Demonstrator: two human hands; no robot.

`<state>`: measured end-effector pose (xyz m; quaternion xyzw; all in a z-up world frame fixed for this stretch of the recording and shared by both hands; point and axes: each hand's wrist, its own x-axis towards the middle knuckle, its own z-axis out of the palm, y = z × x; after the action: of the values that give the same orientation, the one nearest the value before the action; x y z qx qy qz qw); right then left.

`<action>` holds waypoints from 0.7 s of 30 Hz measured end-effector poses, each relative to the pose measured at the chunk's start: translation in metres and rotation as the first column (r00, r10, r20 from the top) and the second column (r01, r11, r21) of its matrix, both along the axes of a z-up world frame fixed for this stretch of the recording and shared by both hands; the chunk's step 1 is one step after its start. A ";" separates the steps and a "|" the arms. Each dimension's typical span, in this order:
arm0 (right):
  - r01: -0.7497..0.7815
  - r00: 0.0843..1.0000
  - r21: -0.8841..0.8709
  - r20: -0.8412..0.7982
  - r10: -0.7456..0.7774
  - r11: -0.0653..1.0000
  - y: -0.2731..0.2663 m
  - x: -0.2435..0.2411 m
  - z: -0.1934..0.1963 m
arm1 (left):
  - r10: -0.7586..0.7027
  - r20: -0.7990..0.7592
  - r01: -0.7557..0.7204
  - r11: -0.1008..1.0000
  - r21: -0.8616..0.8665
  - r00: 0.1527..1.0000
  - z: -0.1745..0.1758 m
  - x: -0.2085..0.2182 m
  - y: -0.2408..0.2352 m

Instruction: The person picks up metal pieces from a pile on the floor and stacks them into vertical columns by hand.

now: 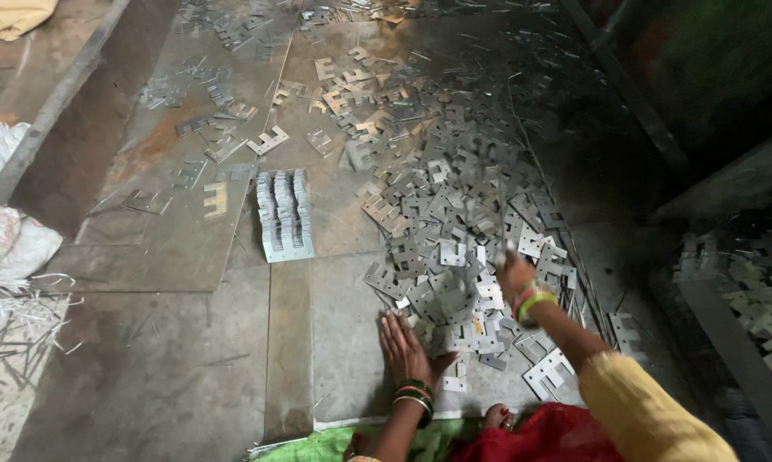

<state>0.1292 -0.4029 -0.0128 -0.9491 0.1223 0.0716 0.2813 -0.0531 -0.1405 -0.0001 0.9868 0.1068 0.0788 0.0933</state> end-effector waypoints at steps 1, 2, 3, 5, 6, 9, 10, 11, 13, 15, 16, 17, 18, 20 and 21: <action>0.003 0.998 0.013 -0.056 -0.002 1.000 -0.005 -0.022 -0.001 | 0.002 0.245 -0.073 0.958 0.278 0.970 -0.005 0.001 0.001; 0.011 0.993 0.030 -0.119 -0.007 0.999 -0.006 -0.056 -0.006 | -0.001 0.238 -0.067 0.959 0.275 0.971 -0.008 -0.004 0.001; -0.152 0.967 -0.014 0.206 0.151 0.988 -0.013 -0.092 -0.009 | -0.022 0.147 0.012 0.998 0.070 0.989 -0.008 -0.008 0.001; -0.129 0.973 -0.200 -0.215 0.085 0.971 -0.018 -0.146 0.006 | -0.067 0.066 0.076 0.986 -0.148 0.996 0.002 -0.005 0.000; -0.184 0.973 -0.156 -0.170 0.157 0.970 -0.019 -0.176 0.021 | -0.074 0.019 0.076 0.982 -0.176 0.997 0.006 -0.006 0.001; -0.209 0.960 -0.041 -0.197 0.197 0.977 -0.012 -0.218 0.089 | -0.098 0.000 0.096 0.972 -0.212 0.995 0.017 -0.010 0.003; -0.183 0.945 0.025 -0.271 0.183 0.983 -0.013 -0.220 0.117 | -0.104 0.032 0.108 0.968 -0.226 0.994 0.021 -0.010 0.002; -0.179 0.945 0.025 -0.275 0.179 0.984 -0.016 -0.221 0.147 | -0.107 0.028 0.111 0.967 -0.228 0.994 0.025 -0.012 0.002; -0.147 0.976 -0.011 -0.164 0.143 0.989 -0.020 -0.220 0.189 | -0.131 0.092 0.151 0.955 -0.255 0.987 0.035 -0.020 0.004; -0.063 0.985 0.034 -0.161 0.068 0.997 -0.012 -0.215 0.196 | -0.172 -0.074 0.151 0.961 -0.232 0.982 0.048 -0.020 0.008; 0.027 0.986 0.075 -0.169 -0.014 0.997 -0.015 -0.213 0.189 | -0.208 -0.244 0.156 0.964 -0.216 0.947 0.053 -0.022 0.009; 0.022 0.985 0.079 -0.170 -0.008 0.997 -0.019 -0.207 0.175 | -0.202 -0.246 0.151 0.966 -0.212 0.948 0.053 -0.022 0.013; 0.072 0.997 0.105 -0.042 -0.067 0.992 -0.022 -0.196 0.152 | -0.261 -0.116 0.229 0.945 -0.234 0.958 0.049 -0.022 0.018; 0.111 0.989 0.142 0.080 -0.123 0.984 -0.040 -0.177 0.106 | -0.306 0.012 0.300 0.924 -0.239 0.952 0.032 -0.016 0.027; 0.111 0.983 0.102 0.137 -0.125 0.989 -0.052 -0.168 0.087 | -0.176 0.141 0.218 0.896 -0.388 0.974 0.020 -0.011 0.033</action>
<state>-0.0388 -0.4553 0.0746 -0.9286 0.1545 -0.0076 0.3374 -0.0640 -0.1079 0.0202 0.9470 0.0154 0.0957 0.3064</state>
